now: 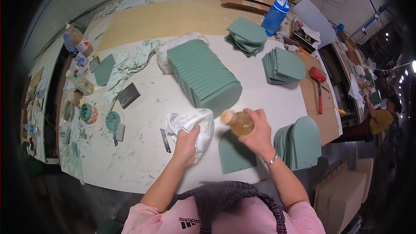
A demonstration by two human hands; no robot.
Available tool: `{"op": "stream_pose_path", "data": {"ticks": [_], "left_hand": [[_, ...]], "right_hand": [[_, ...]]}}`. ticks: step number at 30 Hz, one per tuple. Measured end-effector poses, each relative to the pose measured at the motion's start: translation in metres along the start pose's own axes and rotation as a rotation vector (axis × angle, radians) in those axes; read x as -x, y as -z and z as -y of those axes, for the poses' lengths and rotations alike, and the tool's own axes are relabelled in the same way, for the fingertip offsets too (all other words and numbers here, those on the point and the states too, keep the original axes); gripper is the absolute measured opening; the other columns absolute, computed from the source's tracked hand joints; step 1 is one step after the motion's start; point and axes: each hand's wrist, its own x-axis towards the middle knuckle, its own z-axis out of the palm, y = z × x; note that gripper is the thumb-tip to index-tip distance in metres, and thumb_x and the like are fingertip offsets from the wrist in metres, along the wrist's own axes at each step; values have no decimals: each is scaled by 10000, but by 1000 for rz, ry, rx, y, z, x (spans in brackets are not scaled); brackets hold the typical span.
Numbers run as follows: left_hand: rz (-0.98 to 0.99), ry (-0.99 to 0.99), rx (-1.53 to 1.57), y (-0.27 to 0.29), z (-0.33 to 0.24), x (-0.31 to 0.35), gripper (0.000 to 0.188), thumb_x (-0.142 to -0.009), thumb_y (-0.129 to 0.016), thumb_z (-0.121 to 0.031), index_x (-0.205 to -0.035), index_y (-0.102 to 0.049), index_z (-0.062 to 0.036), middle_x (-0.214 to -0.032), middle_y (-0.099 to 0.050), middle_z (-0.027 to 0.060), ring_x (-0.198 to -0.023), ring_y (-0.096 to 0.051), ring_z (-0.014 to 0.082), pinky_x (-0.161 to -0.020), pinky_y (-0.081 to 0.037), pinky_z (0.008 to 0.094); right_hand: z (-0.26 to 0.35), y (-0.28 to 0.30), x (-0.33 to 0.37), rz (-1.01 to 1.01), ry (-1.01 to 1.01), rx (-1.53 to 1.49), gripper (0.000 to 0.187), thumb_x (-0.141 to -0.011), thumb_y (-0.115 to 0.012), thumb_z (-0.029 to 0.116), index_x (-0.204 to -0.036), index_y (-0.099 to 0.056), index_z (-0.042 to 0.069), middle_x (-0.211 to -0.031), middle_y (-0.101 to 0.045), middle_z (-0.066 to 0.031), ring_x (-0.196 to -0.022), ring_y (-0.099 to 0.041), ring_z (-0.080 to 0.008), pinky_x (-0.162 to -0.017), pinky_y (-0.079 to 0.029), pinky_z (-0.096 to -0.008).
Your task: The person wipes green wooden pieces with a white cloth, applying liquid from a bottle onto the cloth, and wipes the surfaces and edges of the pieces before stacking them on a table.
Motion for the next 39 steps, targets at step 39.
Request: {"op": "stream_pose_path", "data": {"ticks": [39], "left_hand": [[136, 119, 43, 0, 12, 0, 360, -974, -461, -36, -1314, -529, 60, -1203, -634, 131, -1087, -619, 182, -961, -488, 315]], "right_hand": [[-24, 1, -11, -65, -87, 130, 541, -594, -834, 111, -1094, -634, 54, -974, -613, -103, -895, -635, -336, -809, -512, -408]]}}
